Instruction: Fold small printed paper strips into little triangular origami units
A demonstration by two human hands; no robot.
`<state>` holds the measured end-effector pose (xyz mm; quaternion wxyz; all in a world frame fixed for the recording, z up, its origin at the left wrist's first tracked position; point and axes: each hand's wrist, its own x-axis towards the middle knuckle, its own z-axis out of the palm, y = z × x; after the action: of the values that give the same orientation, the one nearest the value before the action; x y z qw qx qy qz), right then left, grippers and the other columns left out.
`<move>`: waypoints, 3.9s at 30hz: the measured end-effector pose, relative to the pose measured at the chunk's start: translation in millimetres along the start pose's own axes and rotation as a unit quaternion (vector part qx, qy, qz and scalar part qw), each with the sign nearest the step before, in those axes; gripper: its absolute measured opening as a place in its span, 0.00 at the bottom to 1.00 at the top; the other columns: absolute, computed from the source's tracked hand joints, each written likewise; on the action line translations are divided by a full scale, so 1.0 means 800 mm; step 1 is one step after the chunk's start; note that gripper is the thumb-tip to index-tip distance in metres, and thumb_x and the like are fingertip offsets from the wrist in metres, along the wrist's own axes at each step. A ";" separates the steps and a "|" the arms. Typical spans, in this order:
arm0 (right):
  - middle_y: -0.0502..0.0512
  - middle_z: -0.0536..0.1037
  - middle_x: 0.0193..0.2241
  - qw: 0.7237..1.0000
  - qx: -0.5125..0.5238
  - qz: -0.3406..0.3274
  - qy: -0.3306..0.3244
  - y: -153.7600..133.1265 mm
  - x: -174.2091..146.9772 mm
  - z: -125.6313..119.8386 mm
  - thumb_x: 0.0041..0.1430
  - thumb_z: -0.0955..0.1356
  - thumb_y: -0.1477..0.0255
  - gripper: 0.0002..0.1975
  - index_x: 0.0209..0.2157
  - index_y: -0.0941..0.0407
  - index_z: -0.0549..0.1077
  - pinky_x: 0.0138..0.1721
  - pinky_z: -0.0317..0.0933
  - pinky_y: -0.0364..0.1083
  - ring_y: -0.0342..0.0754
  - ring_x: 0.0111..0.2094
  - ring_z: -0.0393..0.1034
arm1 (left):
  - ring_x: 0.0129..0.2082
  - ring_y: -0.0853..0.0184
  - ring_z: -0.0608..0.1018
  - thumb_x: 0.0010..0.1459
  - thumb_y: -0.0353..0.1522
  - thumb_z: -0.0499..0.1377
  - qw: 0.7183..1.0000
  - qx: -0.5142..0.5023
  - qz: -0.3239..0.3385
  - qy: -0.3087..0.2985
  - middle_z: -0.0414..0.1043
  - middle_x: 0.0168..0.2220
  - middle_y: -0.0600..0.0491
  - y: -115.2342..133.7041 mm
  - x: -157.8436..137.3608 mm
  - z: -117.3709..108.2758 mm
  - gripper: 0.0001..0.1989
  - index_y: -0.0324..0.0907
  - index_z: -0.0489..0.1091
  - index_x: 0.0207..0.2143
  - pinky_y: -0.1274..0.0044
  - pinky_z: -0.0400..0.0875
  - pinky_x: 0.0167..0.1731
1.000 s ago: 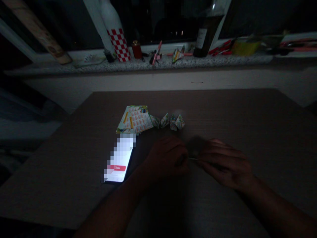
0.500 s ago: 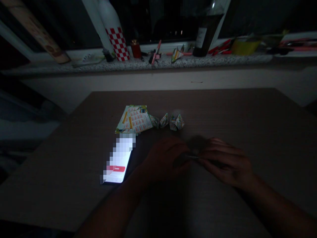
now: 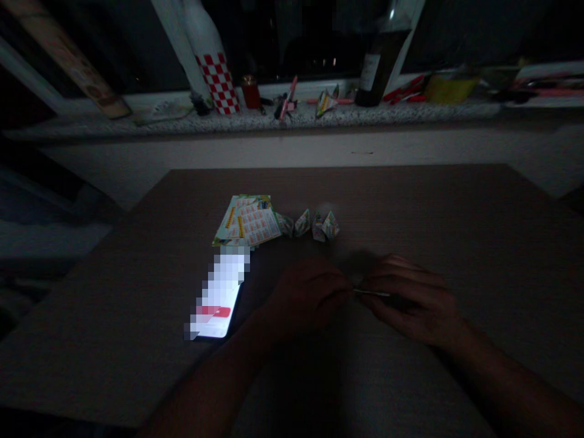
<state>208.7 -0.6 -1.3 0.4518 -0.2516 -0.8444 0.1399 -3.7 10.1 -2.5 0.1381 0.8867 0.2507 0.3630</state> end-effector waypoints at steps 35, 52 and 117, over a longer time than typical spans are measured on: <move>0.53 0.72 0.24 1.000 0.016 -0.012 -0.003 0.001 -0.006 0.009 0.45 0.69 0.83 0.09 0.30 0.57 0.69 0.31 0.63 0.49 0.47 0.27 0.68 | 0.31 0.69 0.73 0.55 0.28 0.56 0.999 0.014 0.034 -0.001 0.73 0.31 0.52 0.010 0.006 0.011 0.01 0.39 0.67 0.31 0.76 0.68 0.33; 0.51 0.70 0.22 1.000 0.023 -0.018 0.011 -0.006 0.000 0.015 0.47 0.68 0.81 0.07 0.28 0.56 0.68 0.28 0.60 0.47 0.45 0.23 0.65 | 0.29 0.70 0.71 0.54 0.29 0.56 0.997 0.049 0.051 -0.018 0.71 0.29 0.53 0.011 0.009 0.017 0.02 0.40 0.65 0.28 0.77 0.66 0.32; 0.52 0.70 0.21 0.997 0.065 0.012 -0.036 -0.010 -0.004 0.015 0.47 0.68 0.80 0.06 0.27 0.56 0.68 0.27 0.61 0.46 0.45 0.25 0.65 | 0.27 0.69 0.70 0.53 0.30 0.55 0.996 0.046 0.067 -0.039 0.70 0.26 0.53 0.012 0.010 0.014 0.05 0.40 0.65 0.25 0.77 0.65 0.29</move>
<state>197.9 -9.3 -6.6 0.4351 -0.2267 -0.8459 0.2092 12.6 5.7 -1.8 0.0823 0.9204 0.2012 0.3250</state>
